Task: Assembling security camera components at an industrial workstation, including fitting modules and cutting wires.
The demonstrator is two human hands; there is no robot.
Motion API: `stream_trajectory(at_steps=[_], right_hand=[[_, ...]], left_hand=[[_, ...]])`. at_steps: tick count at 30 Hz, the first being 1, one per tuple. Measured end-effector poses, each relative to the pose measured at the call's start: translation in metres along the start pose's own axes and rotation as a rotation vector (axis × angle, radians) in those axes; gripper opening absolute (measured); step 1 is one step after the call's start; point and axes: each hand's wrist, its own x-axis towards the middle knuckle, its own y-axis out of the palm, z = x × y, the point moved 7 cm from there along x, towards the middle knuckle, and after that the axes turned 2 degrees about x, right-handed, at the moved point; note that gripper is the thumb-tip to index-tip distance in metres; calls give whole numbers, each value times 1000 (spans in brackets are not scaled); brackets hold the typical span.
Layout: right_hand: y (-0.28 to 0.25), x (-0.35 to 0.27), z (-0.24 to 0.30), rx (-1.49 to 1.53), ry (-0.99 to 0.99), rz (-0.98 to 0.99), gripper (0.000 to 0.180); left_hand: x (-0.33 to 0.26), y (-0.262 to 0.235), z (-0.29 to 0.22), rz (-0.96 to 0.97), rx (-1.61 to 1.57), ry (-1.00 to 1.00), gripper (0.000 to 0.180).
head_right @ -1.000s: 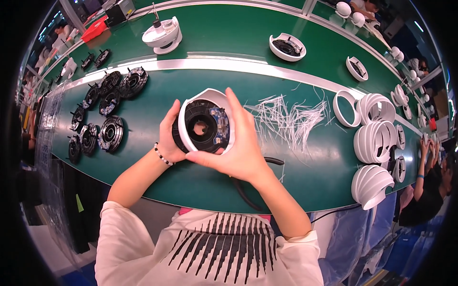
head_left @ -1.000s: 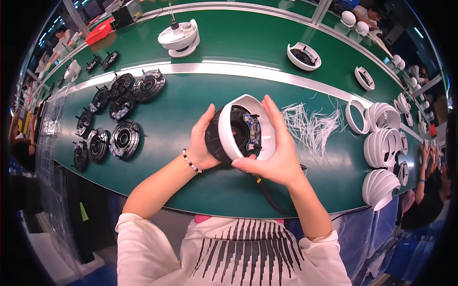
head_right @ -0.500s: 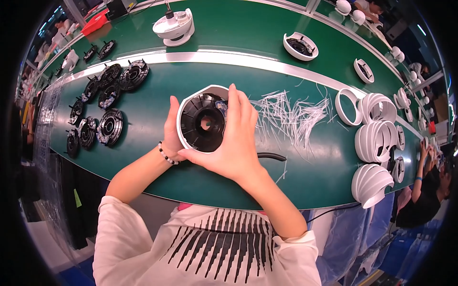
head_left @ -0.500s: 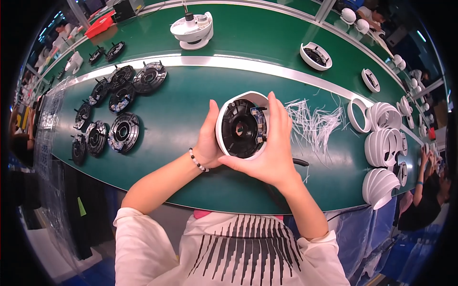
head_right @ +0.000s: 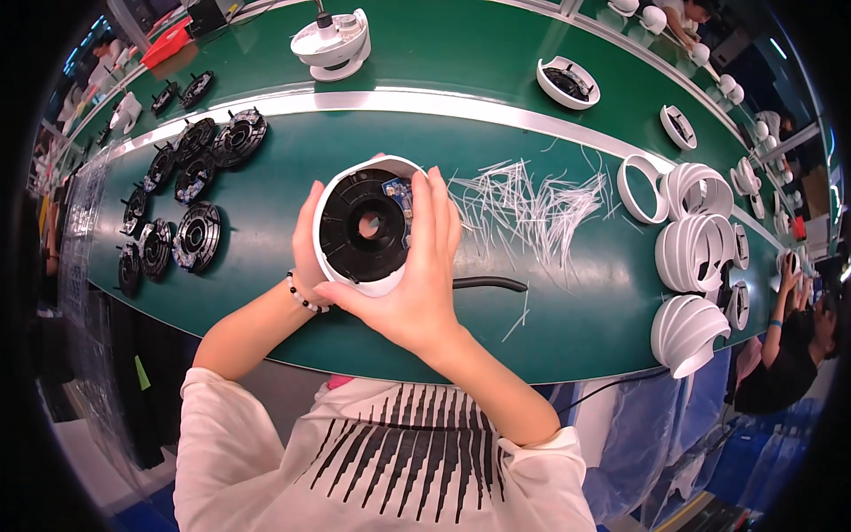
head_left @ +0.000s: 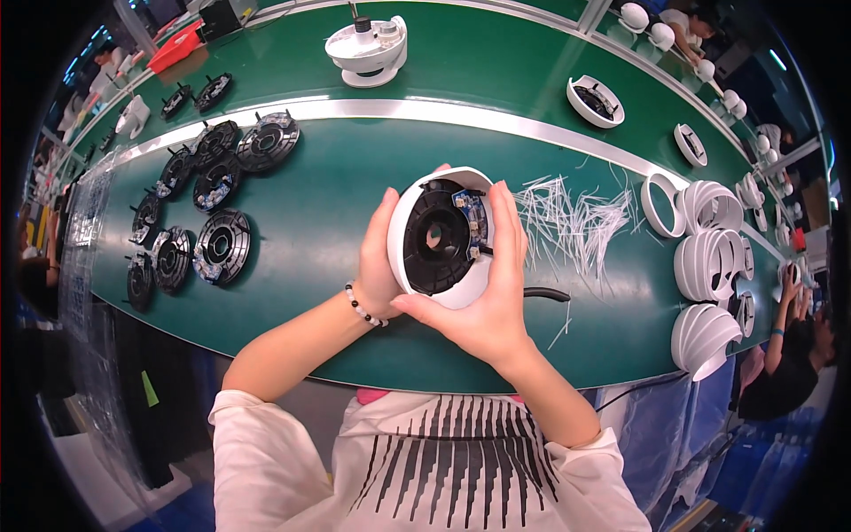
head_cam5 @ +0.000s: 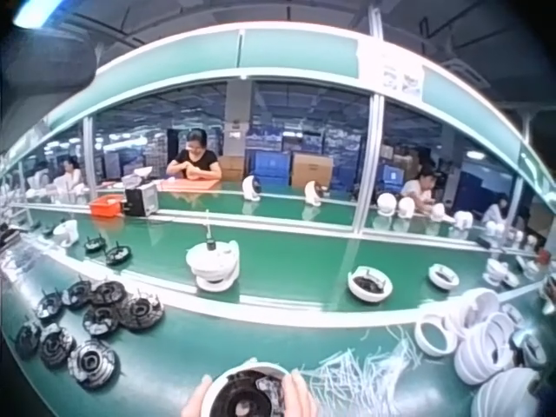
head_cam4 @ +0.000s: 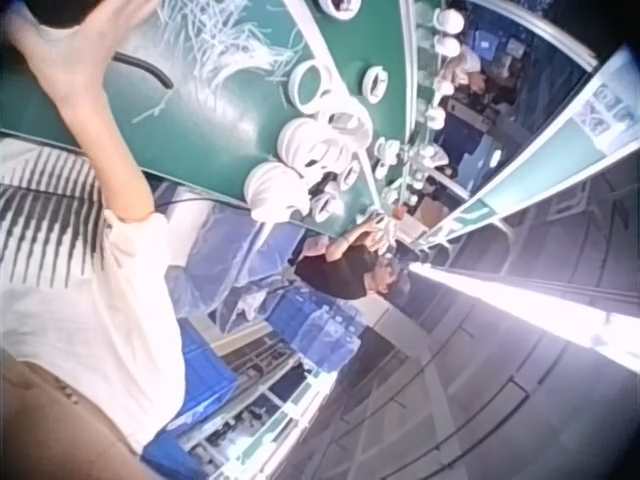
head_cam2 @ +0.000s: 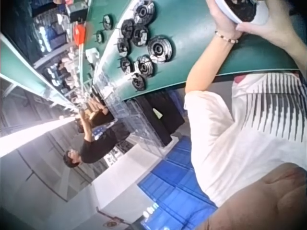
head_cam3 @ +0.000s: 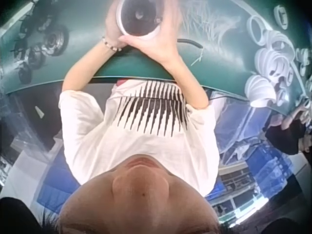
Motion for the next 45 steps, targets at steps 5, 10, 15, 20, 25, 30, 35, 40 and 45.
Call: stream_trajectory(at_steps=[5, 10, 15, 20, 25, 30, 35, 40, 45], right_hand=[[1, 4, 7, -118, -82, -18, 112], [-2, 12, 8, -194, -93, 77, 114], [1, 11, 8, -215, -93, 31, 114], [3, 5, 2, -226, -75, -46, 113], [-3, 2, -2, -199, -36, -66, 112], [-8, 1, -10, -142, -58, -114, 109], [-30, 15, -2, -195, -240, -131, 99], [-76, 1, -15, -272, -296, -146, 82], [-68, -48, -32, -360, 1, 468, 77]], left_hand=[[-5, 2, -3, 176, 18, -62, 91], [-7, -2, 0, 223, 89, -128, 90], [-7, -6, 2, 182, 17, -127, 64], [-7, -1, -1, 37, -56, -44, 41], [-8, -3, 6, 14, -12, -38, 46], [-4, 14, 3, -123, 58, -16, 51], [32, 19, -1, -163, -55, -177, 47], [70, 5, -5, -233, 290, -310, 48], [153, -1, -13, -238, 341, -213, 45]])
